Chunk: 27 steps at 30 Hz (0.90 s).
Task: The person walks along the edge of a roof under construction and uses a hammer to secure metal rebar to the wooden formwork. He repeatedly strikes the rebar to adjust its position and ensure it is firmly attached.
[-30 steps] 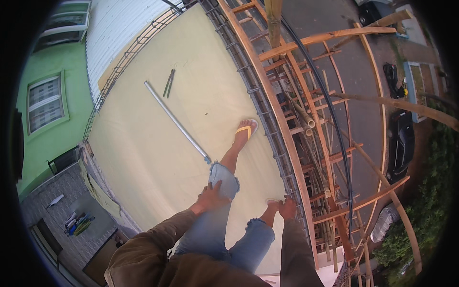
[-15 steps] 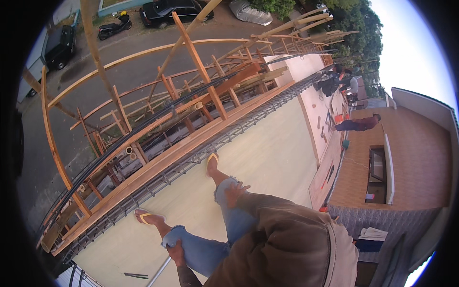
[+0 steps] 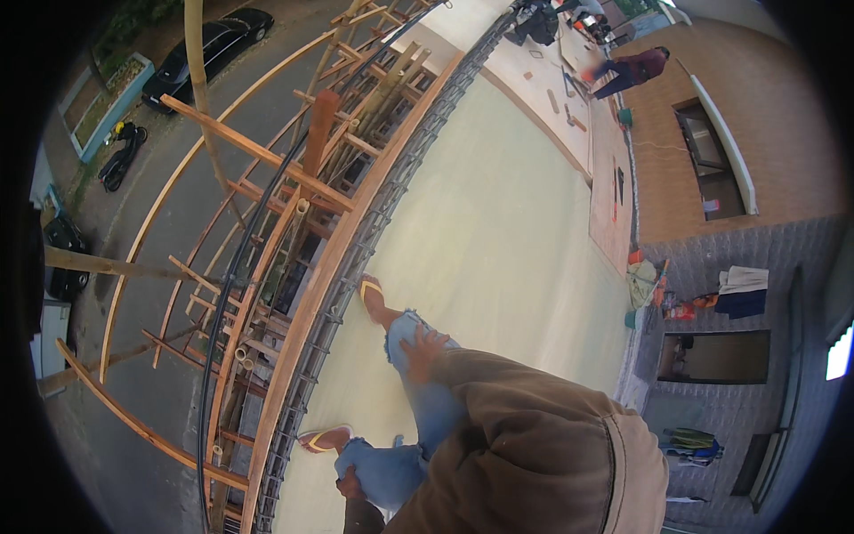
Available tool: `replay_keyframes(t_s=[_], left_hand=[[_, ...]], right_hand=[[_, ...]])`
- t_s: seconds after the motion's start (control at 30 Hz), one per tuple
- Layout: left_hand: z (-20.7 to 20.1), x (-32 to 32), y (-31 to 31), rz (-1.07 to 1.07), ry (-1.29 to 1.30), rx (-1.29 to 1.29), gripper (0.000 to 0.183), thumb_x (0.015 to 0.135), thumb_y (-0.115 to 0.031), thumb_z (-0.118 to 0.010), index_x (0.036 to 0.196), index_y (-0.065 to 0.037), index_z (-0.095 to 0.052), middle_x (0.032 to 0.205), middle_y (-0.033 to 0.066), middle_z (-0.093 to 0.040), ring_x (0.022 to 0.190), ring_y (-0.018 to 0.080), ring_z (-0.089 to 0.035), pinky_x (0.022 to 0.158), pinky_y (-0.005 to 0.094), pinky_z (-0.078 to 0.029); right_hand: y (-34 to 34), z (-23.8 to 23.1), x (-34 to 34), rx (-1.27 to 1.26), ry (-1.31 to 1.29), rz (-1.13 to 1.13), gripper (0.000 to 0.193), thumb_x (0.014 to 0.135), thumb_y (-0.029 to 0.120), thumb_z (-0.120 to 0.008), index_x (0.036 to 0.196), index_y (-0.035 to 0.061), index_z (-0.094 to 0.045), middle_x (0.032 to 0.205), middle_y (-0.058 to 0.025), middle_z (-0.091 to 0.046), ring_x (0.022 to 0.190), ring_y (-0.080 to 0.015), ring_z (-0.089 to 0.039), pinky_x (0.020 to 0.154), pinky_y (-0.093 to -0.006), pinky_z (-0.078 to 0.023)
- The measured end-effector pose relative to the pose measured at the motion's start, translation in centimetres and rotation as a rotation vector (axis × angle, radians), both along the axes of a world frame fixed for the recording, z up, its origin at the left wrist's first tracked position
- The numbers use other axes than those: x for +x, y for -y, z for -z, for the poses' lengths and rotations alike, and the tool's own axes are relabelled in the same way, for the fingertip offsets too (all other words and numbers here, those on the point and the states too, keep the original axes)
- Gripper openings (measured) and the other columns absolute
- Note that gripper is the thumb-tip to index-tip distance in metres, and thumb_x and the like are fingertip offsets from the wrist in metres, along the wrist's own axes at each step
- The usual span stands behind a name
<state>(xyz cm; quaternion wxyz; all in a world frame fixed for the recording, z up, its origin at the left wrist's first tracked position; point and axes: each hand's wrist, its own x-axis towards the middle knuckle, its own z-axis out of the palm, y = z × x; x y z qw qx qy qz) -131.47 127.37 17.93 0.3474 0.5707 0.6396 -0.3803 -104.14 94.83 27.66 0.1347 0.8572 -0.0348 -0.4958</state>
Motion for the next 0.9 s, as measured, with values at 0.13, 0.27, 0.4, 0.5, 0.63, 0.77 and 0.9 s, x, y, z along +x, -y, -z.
replay_keyframes(t_s=[0.13,0.27,0.4,0.5,0.63,0.77,0.9], left_hand=[[-1.9,2.4,-0.6,0.417,-0.053,0.089,0.078,0.066,-0.037,-0.078,0.125,0.007,-0.05,0.125,0.0279,-0.056,0.116,0.0394,-0.055,0.099,0.0442,-0.045],[-5.8,10.3,-0.1,0.6,0.501,0.114,0.073,0.073,-0.035,-0.073,0.124,0.012,-0.05,0.12,0.0302,-0.057,0.111,0.0403,-0.057,0.096,0.0434,-0.045],[-12.7,22.5,1.0,0.553,0.812,-0.274,0.047,0.089,-0.02,-0.063,0.122,0.011,-0.048,0.117,0.0232,-0.057,0.104,0.0298,-0.056,0.089,0.0435,-0.044],[-18.8,27.1,-0.5,0.584,0.891,-0.421,0.043,0.093,-0.022,-0.058,0.124,0.007,-0.048,0.103,0.0135,-0.056,0.088,0.0211,-0.054,0.071,0.0427,-0.042],[-22.2,27.0,-2.2,0.574,0.86,-0.297,0.036,0.092,-0.02,-0.057,0.118,0.004,-0.052,0.087,0.0053,-0.058,0.073,0.0136,-0.055,0.058,0.03,-0.041],[-24.5,25.7,2.4,0.705,0.613,-0.182,0.037,0.092,-0.02,-0.059,0.113,0.01,-0.053,0.088,0.0126,-0.059,0.072,0.0169,-0.057,0.055,0.0342,-0.043],[-24.4,28.3,13.6,0.875,0.372,-0.141,0.03,0.091,-0.019,-0.061,0.102,0.009,-0.061,0.07,0.01,-0.06,0.066,0.0176,-0.06,0.052,0.0337,-0.045]], right_hand=[[1.2,-2.4,2.2,0.086,0.01,0.151,0.087,0.077,0.052,-0.065,0.15,0.0285,-0.026,0.154,-0.0262,-0.008,0.133,-0.0526,-0.026,0.097,-0.0724,-0.027],[5.3,-3.7,2.7,0.404,0.171,0.413,0.079,0.079,0.044,-0.065,0.147,0.0175,-0.033,0.145,-0.0287,-0.03,0.125,-0.0484,-0.042,0.1,-0.0599,-0.037],[11.7,-4.3,-2.0,0.555,0.402,0.668,0.064,0.083,0.035,-0.06,0.136,0.0044,-0.044,0.121,-0.0296,-0.056,0.111,-0.0436,-0.057,0.097,-0.0473,-0.046],[13.3,-8.6,-7.6,0.528,0.604,0.874,0.058,0.084,0.033,-0.059,0.129,-0.0029,-0.049,0.112,-0.027,-0.062,0.11,-0.0378,-0.059,0.095,-0.0442,-0.047],[14.5,-9.9,-20.2,0.404,0.479,1.129,0.054,0.085,0.035,-0.059,0.128,0.0033,-0.053,0.117,-0.0205,-0.063,0.113,-0.0354,-0.058,0.097,-0.043,-0.047],[17.0,-6.5,-35.3,0.143,0.05,1.37,0.049,0.076,0.039,-0.068,0.11,0.0027,-0.067,0.116,-0.0196,-0.064,0.107,-0.0352,-0.063,0.087,-0.0435,-0.054],[23.8,-0.8,-39.6,0.2,0.03,1.399,0.053,0.077,0.045,-0.068,0.111,0.005,-0.068,0.116,-0.0172,-0.065,0.111,-0.0342,-0.061,0.092,-0.0426,-0.051]])
